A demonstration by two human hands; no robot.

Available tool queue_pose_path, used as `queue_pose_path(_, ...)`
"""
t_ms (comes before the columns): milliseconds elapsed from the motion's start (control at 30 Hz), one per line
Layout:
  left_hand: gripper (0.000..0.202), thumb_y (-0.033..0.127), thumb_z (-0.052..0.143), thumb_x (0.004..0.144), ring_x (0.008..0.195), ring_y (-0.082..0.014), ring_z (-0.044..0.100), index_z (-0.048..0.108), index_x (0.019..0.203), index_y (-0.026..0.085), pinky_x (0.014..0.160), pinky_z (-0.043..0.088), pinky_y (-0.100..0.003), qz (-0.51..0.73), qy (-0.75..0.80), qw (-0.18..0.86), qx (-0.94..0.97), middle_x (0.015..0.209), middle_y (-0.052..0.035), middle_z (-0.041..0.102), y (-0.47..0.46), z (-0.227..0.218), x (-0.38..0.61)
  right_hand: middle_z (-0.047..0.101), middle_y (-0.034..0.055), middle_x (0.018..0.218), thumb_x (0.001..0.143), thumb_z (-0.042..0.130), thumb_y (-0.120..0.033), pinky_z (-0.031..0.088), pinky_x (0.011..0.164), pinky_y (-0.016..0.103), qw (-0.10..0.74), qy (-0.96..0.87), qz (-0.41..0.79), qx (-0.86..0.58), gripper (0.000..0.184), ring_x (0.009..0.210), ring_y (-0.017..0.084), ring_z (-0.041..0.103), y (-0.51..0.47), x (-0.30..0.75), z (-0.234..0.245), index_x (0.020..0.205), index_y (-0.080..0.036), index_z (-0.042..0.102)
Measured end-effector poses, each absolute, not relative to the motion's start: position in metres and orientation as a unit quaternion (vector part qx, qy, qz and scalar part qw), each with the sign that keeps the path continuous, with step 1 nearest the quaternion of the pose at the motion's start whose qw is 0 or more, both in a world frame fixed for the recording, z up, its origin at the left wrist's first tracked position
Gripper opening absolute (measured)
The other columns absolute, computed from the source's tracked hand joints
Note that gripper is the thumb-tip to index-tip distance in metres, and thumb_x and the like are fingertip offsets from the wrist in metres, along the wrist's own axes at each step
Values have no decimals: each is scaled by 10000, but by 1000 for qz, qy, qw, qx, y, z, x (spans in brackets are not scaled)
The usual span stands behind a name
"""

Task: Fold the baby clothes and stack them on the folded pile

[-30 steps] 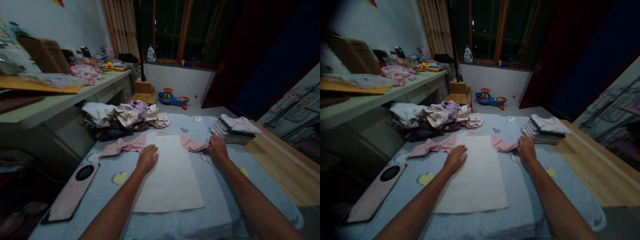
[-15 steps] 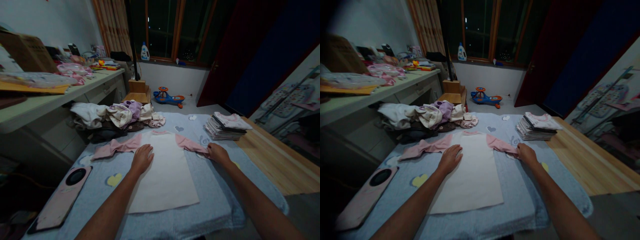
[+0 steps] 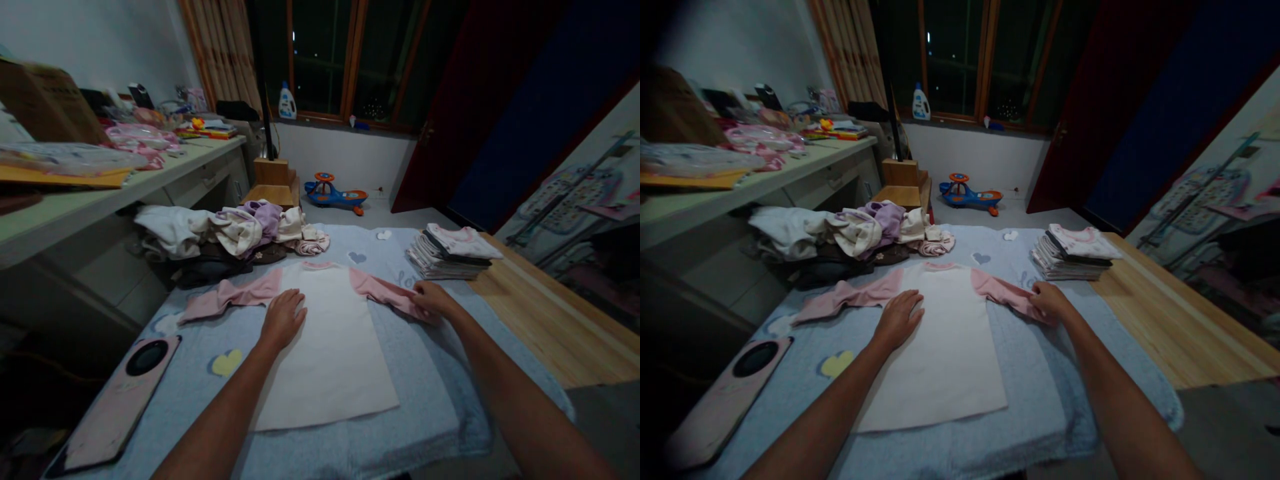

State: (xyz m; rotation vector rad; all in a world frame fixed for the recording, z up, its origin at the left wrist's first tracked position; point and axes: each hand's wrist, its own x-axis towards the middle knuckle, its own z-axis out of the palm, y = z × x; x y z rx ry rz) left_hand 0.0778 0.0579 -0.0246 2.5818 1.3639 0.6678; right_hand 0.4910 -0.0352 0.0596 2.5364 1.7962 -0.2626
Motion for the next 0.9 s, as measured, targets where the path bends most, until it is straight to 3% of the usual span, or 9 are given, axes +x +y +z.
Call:
queue_pose_path(133, 338, 278, 550, 897, 1281, -271, 519, 630, 1208, 174, 1096, 390, -457, 228, 453, 77, 858, 1347, -119, 603, 57, -25, 77, 699, 68, 836, 855, 519, -240, 339, 600, 249, -38, 534, -28, 844, 176, 749, 181, 609, -38, 501, 72, 868, -158, 674)
queue_pose_path(233, 332, 275, 553, 898, 1279, -272, 520, 630, 1205, 178, 1092, 393, -464, 229, 453, 79, 858, 1350, -116, 602, 57, -24, 77, 682, 118, 918, 905, 512, -313, 344, 660, 293, -58, 489, 108, 863, 209, 840, 239, 594, -45, 499, 71, 941, -168, 658)
queue_pose_path(367, 323, 268, 561, 891, 1276, -275, 524, 633, 1195, 187, 1087, 395, -471, 229, 456, 82, 856, 1344, -114, 607, 57, -23, 78, 632, 173, 1076, 901, 513, -235, 352, 807, 367, -94, 477, 280, 828, 215, 1018, 309, 526, -43, 476, 56, 1051, -141, 633)
queue_pose_path(433, 323, 266, 565, 888, 1270, -276, 528, 635, 1192, 182, 1083, 398, -471, 232, 454, 82, 857, 1337, -117, 611, 57, -22, 78, 635, 149, 1065, 903, 498, -195, 351, 856, 367, -129, 535, 253, 796, 194, 1012, 288, 521, -33, 456, 44, 1030, -153, 638)
queue_pose_path(600, 324, 266, 564, 887, 1265, -278, 531, 640, 1189, 177, 1079, 403, -466, 239, 452, 82, 855, 1334, -122, 612, 57, -24, 78, 668, 91, 1016, 961, 388, -155, 369, 874, 258, -120, 677, 14, 726, 275, 974, 189, 567, 0, 404, 14, 945, -164, 662)
queue_pose_path(733, 318, 273, 559, 888, 1272, -276, 530, 645, 1183, 191, 1086, 400, -468, 250, 449, 84, 854, 1338, -116, 612, 57, -25, 77, 680, 83, 958, 932, 426, -137, 374, 823, 239, -90, 648, -10, 756, 265, 933, 174, 591, 12, 401, 4, 884, -166, 686)
queue_pose_path(900, 317, 264, 568, 875, 1261, -280, 539, 648, 1174, 192, 1079, 408, -479, 258, 448, 88, 851, 1323, -116, 621, 57, -25, 77, 669, 140, 1033, 897, 433, -88, 380, 803, 258, -40, 578, 0, 815, 284, 972, 199, 612, 21, 427, 10, 1017, -134, 687)
